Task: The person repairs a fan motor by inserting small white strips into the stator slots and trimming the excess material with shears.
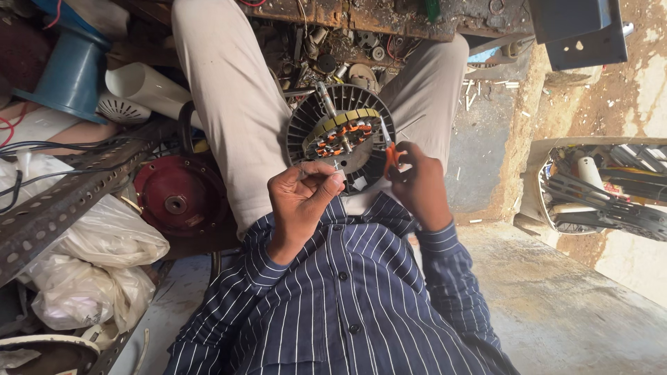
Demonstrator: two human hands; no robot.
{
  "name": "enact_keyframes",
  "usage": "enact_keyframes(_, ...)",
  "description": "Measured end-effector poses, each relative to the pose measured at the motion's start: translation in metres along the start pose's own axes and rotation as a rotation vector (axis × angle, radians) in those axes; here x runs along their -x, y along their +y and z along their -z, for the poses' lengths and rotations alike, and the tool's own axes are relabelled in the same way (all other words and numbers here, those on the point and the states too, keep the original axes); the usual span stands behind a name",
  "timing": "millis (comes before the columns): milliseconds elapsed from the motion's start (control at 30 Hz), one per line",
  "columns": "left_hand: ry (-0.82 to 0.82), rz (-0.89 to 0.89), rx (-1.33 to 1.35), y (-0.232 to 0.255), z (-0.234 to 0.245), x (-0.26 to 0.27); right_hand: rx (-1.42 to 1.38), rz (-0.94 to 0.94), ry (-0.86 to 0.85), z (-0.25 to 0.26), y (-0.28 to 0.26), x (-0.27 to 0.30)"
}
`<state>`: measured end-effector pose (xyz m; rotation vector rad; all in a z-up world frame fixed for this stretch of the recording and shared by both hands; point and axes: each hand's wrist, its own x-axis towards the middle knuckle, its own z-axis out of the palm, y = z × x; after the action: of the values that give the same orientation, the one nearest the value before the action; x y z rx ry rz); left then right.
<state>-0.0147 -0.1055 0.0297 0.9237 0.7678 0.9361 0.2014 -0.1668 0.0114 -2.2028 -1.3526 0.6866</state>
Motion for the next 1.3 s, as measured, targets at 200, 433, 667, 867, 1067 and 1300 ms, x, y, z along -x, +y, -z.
enact_keyframes(200,-0.011,0.028,0.042,0.000,-0.007,-0.001,-0.668,-0.147,-0.109,0.015,0.025,0.018)
enact_keyframes(433,-0.049,0.101,0.111,0.005,-0.018,-0.001,-0.867,0.103,-0.436,0.022,-0.016,0.054)
enact_keyframes(667,-0.057,0.093,0.124,0.015,-0.020,0.002,-0.821,0.127,-0.429,0.026,-0.036,0.055)
enact_keyframes(867,-0.067,0.070,0.123,0.017,-0.021,0.003,-0.689,0.118,-0.378,0.035,-0.045,0.056)
enact_keyframes(1067,-0.093,0.023,0.103,0.016,-0.022,0.003,-0.727,0.144,-0.356,0.038,-0.054,0.057)
enact_keyframes(1300,-0.094,0.052,0.094,0.018,-0.020,0.002,-0.720,0.146,-0.386,0.036,-0.046,0.056)
